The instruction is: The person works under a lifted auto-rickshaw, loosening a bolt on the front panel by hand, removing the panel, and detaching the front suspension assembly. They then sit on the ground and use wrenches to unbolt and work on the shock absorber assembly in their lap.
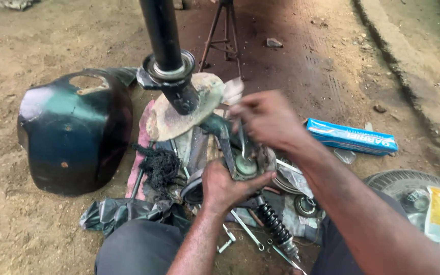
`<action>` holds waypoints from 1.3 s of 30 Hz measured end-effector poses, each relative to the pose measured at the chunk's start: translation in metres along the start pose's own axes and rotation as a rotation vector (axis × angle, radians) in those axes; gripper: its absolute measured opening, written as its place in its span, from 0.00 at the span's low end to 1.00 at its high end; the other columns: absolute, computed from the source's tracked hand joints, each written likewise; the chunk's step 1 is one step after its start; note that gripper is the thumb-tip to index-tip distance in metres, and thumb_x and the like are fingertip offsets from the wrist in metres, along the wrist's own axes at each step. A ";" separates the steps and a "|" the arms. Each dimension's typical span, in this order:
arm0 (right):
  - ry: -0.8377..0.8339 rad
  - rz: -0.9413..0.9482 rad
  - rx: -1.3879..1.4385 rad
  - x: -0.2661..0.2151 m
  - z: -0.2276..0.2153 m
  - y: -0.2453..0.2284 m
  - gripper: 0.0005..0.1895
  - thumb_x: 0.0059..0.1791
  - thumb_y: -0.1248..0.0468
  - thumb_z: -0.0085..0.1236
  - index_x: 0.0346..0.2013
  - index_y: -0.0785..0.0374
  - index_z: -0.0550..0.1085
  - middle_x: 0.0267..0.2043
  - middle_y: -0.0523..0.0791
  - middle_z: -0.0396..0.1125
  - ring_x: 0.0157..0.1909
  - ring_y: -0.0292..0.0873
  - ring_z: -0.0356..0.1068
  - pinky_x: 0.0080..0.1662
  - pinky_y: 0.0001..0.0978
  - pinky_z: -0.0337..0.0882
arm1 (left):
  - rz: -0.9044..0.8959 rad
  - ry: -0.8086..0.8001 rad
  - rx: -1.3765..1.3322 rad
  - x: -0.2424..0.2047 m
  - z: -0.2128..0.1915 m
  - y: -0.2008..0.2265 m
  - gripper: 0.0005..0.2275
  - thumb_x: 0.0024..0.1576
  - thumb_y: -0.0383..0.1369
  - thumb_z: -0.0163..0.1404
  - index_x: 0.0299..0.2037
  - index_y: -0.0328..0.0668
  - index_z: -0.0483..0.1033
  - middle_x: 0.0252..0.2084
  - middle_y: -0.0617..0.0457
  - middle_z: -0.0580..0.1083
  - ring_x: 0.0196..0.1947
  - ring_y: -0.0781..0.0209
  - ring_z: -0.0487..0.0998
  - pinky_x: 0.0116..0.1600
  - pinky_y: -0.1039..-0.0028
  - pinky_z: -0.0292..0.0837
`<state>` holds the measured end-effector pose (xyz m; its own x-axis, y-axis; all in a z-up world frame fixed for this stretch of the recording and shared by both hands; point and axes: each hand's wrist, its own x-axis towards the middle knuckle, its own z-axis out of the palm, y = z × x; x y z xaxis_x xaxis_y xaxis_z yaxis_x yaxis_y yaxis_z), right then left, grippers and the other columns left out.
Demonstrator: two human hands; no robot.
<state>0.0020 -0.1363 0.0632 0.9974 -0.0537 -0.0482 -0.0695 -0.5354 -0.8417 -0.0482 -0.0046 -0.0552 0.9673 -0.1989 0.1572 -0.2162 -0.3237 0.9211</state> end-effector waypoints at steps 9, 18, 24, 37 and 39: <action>-0.364 -0.795 -0.283 -0.084 0.015 -0.004 0.07 0.45 0.65 0.61 0.37 0.61 0.79 0.36 0.46 0.74 0.40 0.44 0.75 0.44 0.38 0.74 | -0.413 -0.049 -1.534 0.020 0.060 -0.124 0.30 0.39 0.53 0.68 0.45 0.39 0.80 0.43 0.52 0.82 0.43 0.63 0.85 0.51 0.72 0.82; 0.122 -0.456 1.106 -0.097 0.015 0.134 0.06 0.53 0.69 0.61 0.43 0.68 0.75 0.45 0.47 0.71 0.59 0.49 0.74 0.54 0.47 0.77 | -0.218 -0.014 0.084 0.009 -0.007 0.003 0.28 0.33 0.51 0.72 0.39 0.42 0.81 0.37 0.53 0.83 0.35 0.62 0.86 0.44 0.71 0.83; 0.316 0.127 1.054 -0.025 -0.007 0.094 0.15 0.54 0.66 0.51 0.50 0.75 0.73 0.45 0.56 0.74 0.31 0.37 0.67 0.33 0.30 0.70 | 0.104 0.000 -0.130 0.001 -0.002 0.001 0.21 0.40 0.47 0.67 0.41 0.46 0.85 0.37 0.58 0.84 0.38 0.66 0.87 0.45 0.71 0.84; -0.335 0.044 0.352 0.022 -0.001 0.023 0.16 0.57 0.60 0.50 0.34 0.70 0.78 0.22 0.44 0.71 0.15 0.29 0.53 0.18 0.24 0.53 | 0.051 0.006 -0.053 -0.008 -0.002 0.002 0.20 0.40 0.51 0.68 0.38 0.51 0.85 0.34 0.61 0.84 0.35 0.66 0.87 0.42 0.72 0.82; -0.355 -0.065 0.260 0.016 -0.001 0.012 0.16 0.57 0.60 0.49 0.33 0.68 0.78 0.23 0.42 0.72 0.16 0.28 0.54 0.18 0.24 0.55 | -0.006 -0.007 -0.017 -0.007 -0.001 0.004 0.20 0.39 0.52 0.67 0.36 0.52 0.86 0.32 0.61 0.84 0.33 0.66 0.87 0.41 0.72 0.82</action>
<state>0.0176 -0.1442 0.0527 0.9474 0.2903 -0.1347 -0.0451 -0.2959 -0.9542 -0.0559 -0.0034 -0.0525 0.9675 -0.2039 0.1494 -0.2085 -0.3094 0.9278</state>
